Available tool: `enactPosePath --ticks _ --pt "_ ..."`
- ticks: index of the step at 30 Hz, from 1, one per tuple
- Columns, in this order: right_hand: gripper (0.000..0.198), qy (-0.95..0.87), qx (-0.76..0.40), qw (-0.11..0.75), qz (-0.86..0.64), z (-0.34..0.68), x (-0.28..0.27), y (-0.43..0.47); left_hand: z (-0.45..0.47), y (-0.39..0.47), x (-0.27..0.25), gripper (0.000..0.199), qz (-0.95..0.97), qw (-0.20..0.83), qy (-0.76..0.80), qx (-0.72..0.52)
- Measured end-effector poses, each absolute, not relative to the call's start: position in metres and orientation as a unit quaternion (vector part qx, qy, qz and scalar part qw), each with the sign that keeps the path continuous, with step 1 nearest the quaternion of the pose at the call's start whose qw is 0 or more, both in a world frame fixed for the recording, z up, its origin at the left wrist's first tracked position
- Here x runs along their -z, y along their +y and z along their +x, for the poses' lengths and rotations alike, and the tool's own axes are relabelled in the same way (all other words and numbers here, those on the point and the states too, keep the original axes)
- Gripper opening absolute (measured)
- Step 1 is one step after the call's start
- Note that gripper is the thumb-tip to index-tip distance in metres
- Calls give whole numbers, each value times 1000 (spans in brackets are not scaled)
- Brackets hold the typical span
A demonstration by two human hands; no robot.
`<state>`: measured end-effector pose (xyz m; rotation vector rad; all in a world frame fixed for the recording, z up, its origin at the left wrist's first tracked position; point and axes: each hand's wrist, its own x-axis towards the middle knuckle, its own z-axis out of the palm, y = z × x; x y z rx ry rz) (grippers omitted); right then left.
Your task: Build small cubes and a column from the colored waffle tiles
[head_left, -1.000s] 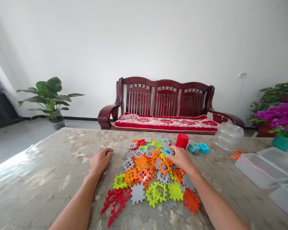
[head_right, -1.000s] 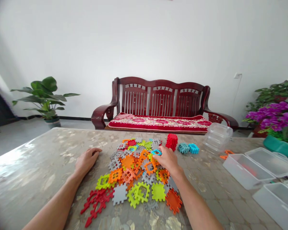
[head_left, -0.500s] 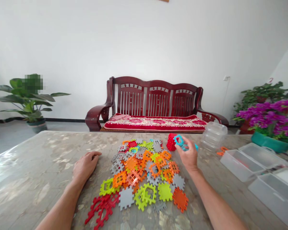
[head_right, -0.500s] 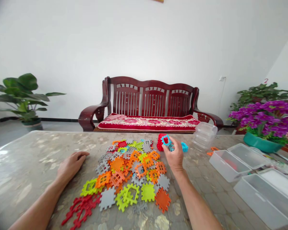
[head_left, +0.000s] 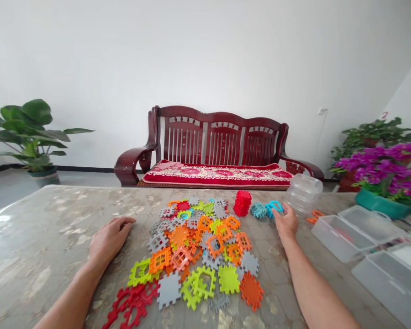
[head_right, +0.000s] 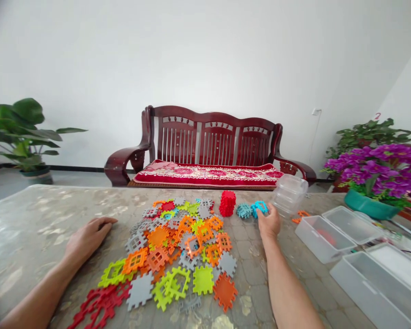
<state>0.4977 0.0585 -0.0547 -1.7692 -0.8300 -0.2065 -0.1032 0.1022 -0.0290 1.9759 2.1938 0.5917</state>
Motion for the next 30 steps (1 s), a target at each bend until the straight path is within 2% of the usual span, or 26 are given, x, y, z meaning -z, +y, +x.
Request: enactPosePath --ticks 7,13,23,30 --pt "69 -383 95 521 -757 503 63 61 -104 102 29 40 657 64 726 -194" --pt "70 -368 80 544 -750 502 62 60 -103 102 28 39 657 64 725 -198" --pt "50 -316 185 617 -697 474 43 32 -93 93 16 39 655 67 729 -189" --pt "36 -483 171 585 -629 399 29 21 -90 90 12 37 659 59 722 -202"
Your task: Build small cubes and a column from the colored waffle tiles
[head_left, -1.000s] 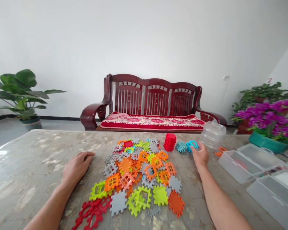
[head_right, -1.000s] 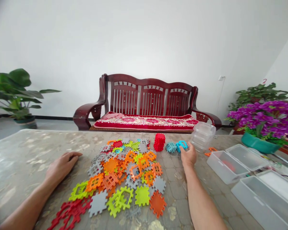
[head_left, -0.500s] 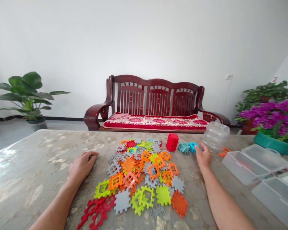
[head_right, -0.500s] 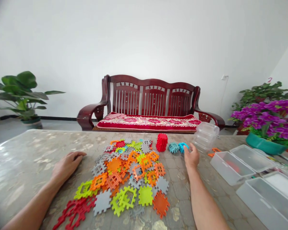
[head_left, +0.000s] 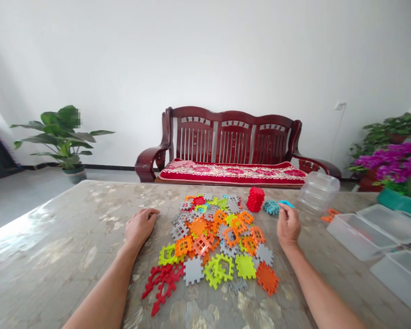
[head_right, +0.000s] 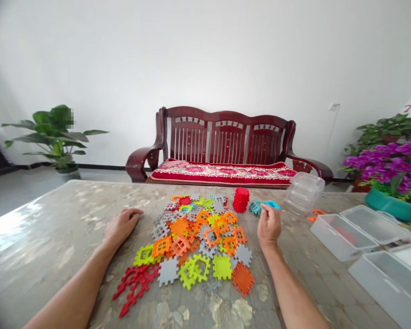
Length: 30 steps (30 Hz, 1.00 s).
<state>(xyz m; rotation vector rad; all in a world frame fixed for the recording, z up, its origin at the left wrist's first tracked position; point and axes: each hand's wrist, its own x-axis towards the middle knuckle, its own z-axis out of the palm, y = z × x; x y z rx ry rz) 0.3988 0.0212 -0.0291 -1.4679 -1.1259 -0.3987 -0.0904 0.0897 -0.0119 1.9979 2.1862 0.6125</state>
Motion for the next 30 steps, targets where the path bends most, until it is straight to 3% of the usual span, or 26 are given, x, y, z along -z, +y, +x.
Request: enactPosePath --ticks 6,16,30 --pt "32 -626 114 495 -592 356 31 21 -90 88 10 35 659 53 721 -208" --pt "32 -670 116 436 -589 357 36 23 -88 88 12 35 667 44 716 -202" --pt "33 -657 92 431 -611 359 37 24 -90 91 14 34 673 45 710 -201"
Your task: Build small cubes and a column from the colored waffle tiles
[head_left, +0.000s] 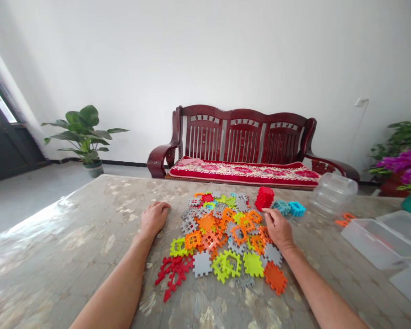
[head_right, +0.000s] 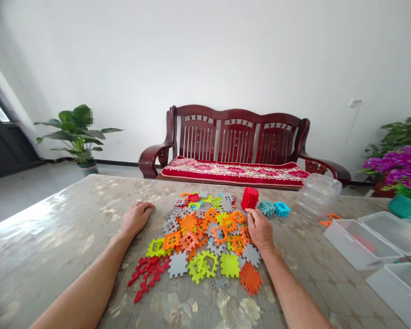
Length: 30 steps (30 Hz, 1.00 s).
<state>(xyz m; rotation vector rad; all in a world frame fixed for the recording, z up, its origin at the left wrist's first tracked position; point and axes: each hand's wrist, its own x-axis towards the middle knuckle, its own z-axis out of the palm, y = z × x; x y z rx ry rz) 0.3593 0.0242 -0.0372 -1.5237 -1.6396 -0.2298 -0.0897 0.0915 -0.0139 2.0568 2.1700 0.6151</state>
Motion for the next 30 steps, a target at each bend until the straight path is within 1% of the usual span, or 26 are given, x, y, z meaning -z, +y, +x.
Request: enactPosePath --ticks 9,15,17,22,24,26,30 --pt "30 -679 96 412 -600 356 31 22 -88 90 13 35 681 40 705 -196" --pt "27 -727 44 393 -561 324 4 34 -88 90 14 32 681 43 704 -199" --pt "37 -764 -8 366 -532 295 -9 42 -89 90 15 32 681 43 703 -200" --pt "91 -857 -121 182 -466 221 -29 68 -90 91 17 31 680 48 701 -210" --pt "103 -866 -139 133 -461 203 -31 75 -91 92 18 31 680 50 700 -214" --pt "105 -866 -148 107 -466 193 -32 80 -91 92 18 30 680 52 699 -215" --pt "96 -857 -152 110 -480 188 -33 82 -90 91 18 31 681 51 699 -213"
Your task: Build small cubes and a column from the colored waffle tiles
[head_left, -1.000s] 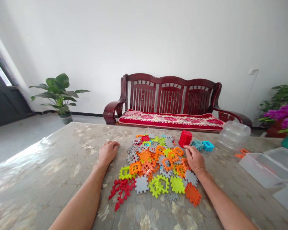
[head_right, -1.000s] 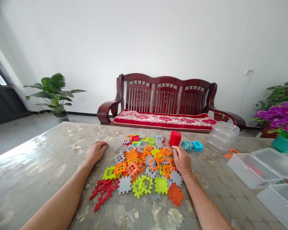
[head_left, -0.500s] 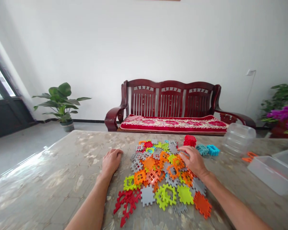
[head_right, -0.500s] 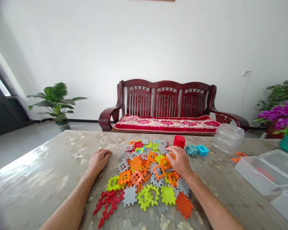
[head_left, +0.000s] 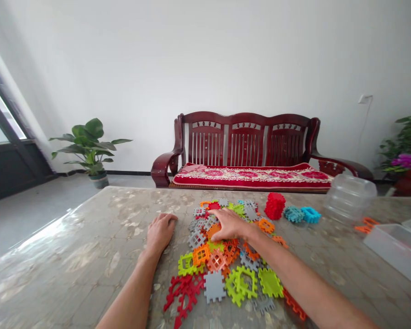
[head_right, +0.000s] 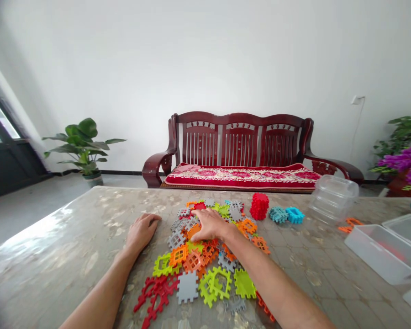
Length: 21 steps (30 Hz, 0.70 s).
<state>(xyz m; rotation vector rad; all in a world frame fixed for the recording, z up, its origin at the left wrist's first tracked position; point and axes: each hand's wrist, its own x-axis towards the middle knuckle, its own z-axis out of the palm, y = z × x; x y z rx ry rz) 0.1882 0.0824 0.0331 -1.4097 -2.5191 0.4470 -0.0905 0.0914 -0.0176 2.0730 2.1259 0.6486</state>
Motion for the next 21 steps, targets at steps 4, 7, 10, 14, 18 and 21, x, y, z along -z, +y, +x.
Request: enactPosePath --ticks 4,7,10,14,18,21 --pt "76 -846 -180 155 -478 197 -33 87 -90 91 17 32 681 53 699 -213" --pt "56 -821 -232 199 -483 212 -29 95 -90 91 18 33 683 56 697 -211" --pt "48 -773 -273 261 -510 231 -26 101 -89 91 18 33 683 50 699 -206" --pt "46 -716 -282 321 -552 253 -27 105 -89 91 18 33 681 42 703 -201" --pt "47 -690 -244 333 -594 261 -27 106 -89 91 18 33 682 43 702 -202" --pt "49 -696 -185 318 -617 255 -29 102 -90 92 19 33 682 45 701 -202"
